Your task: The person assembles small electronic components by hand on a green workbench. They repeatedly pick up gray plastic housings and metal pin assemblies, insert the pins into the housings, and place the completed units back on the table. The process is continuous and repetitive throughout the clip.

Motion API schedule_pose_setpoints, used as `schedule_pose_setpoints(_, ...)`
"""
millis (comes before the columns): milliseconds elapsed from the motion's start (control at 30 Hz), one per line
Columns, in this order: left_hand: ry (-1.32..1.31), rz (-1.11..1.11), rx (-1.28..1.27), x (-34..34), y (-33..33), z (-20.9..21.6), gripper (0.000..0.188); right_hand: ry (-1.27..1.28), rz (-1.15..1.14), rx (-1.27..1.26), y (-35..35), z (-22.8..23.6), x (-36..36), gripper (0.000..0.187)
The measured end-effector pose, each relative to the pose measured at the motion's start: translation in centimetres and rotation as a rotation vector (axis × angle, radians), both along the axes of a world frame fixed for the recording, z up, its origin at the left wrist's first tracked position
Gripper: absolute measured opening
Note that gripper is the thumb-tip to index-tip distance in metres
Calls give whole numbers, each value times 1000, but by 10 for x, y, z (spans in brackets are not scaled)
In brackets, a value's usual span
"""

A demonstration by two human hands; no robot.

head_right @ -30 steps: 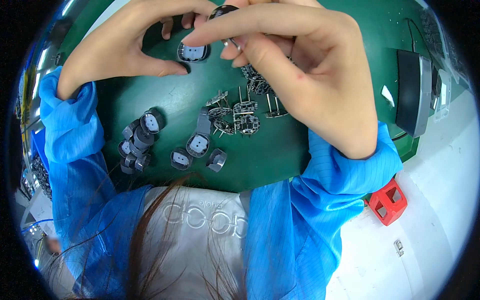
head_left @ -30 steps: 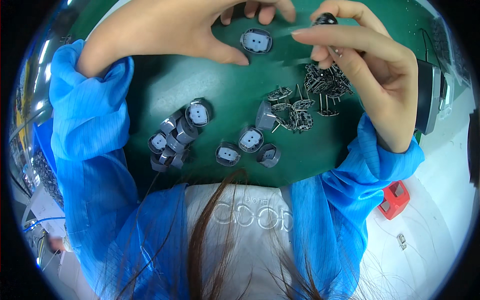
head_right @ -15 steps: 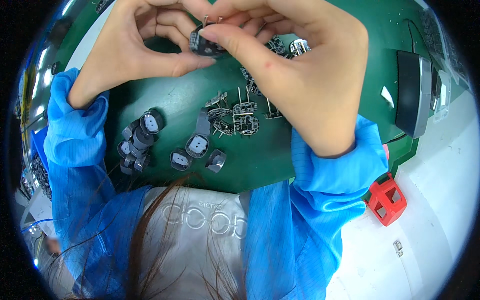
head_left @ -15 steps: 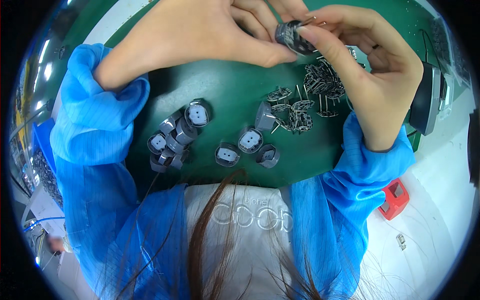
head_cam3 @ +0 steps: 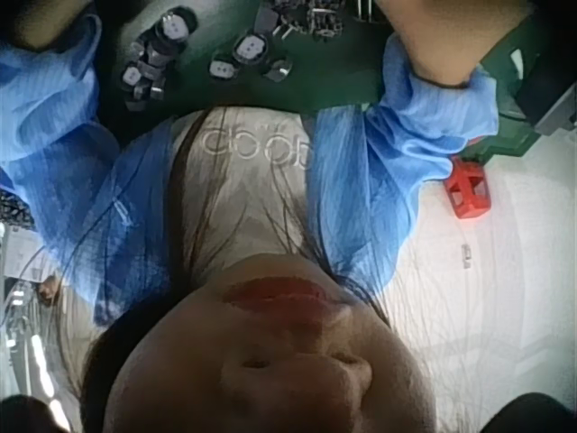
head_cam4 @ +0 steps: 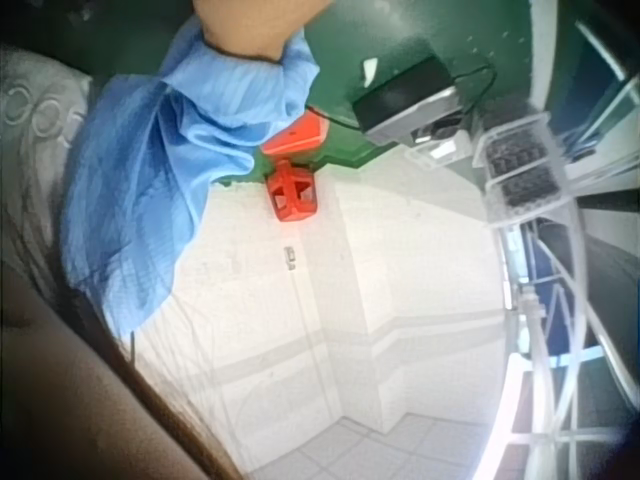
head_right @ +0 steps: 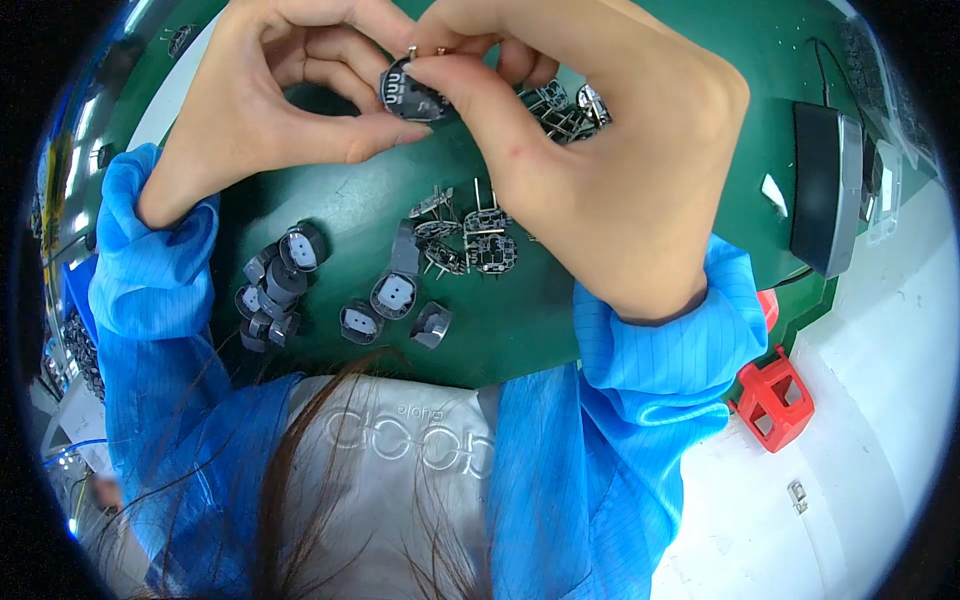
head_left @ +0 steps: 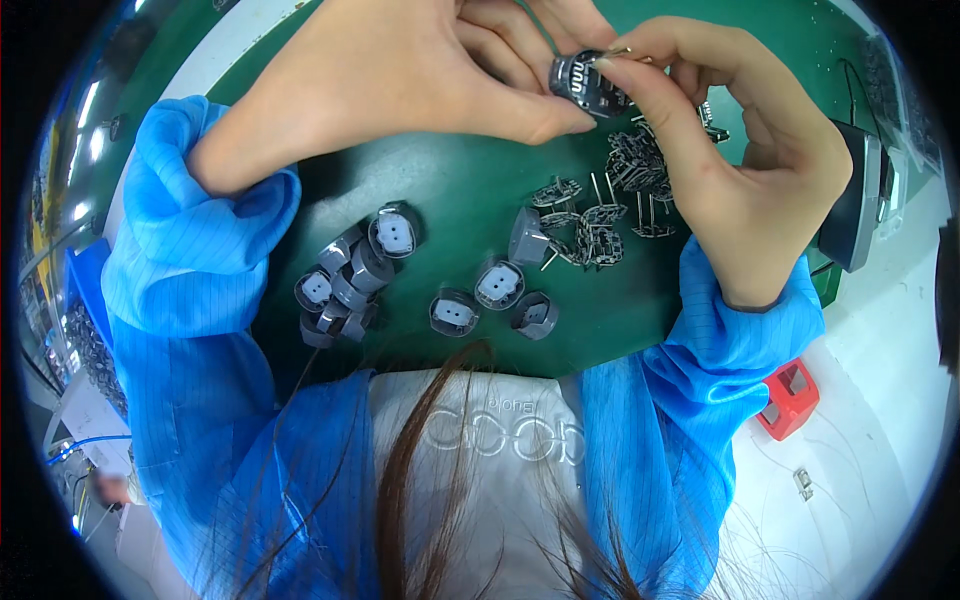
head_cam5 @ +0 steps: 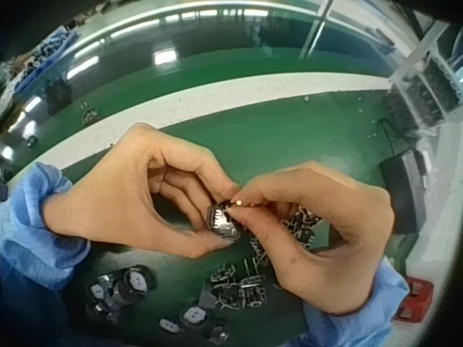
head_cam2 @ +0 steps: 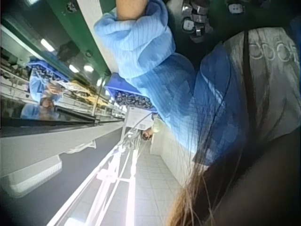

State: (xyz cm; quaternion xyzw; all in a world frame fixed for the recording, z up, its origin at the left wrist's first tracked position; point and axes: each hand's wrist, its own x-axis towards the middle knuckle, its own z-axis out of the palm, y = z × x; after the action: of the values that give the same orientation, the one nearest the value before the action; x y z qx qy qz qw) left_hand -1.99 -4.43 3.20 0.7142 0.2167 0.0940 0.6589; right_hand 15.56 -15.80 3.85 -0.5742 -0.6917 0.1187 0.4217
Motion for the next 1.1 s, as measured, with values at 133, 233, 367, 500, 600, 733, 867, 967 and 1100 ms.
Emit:
schedule_pose_setpoints(133, -59, -10, 106, 0, -2, 1, 31, -21, 11, 85, 4, -10, 2, 15)
schedule_pose_setpoints(233, -14, 3, 136, 1, -5, 2, 30, 30, 9, 189, 7, -13, -1, 17)
schedule_pose_setpoints(367, 26, 14, 109, 0, -7, 2, 30, -81, -39, 259, 3, -19, -7, 18)
schedule_pose_setpoints(500, 78, 9, 127, 2, -10, 8, 31, -160, -77, 244, 1, -25, -8, 21)
schedule_pose_setpoints(600, 33, 17, 60, 0, -9, 2, 30, -231, -60, 237, 1, -18, -9, 20)
schedule_pose_setpoints(733, -88, 19, -149, -3, -2, -19, 30, -243, -50, 199, 0, -16, -5, 18)
schedule_pose_setpoints(867, -72, 32, -267, -2, 6, -20, 31, -73, -64, 168, 7, -15, -11, 27)
schedule_pose_setpoints(967, -61, 102, -230, -3, 5, -13, 32, 115, -205, 84, 15, -6, -35, 32)
schedule_pose_setpoints(1100, -56, 104, -35, -3, -4, -2, 32, 376, 20, -234, -7, -7, -18, 31)
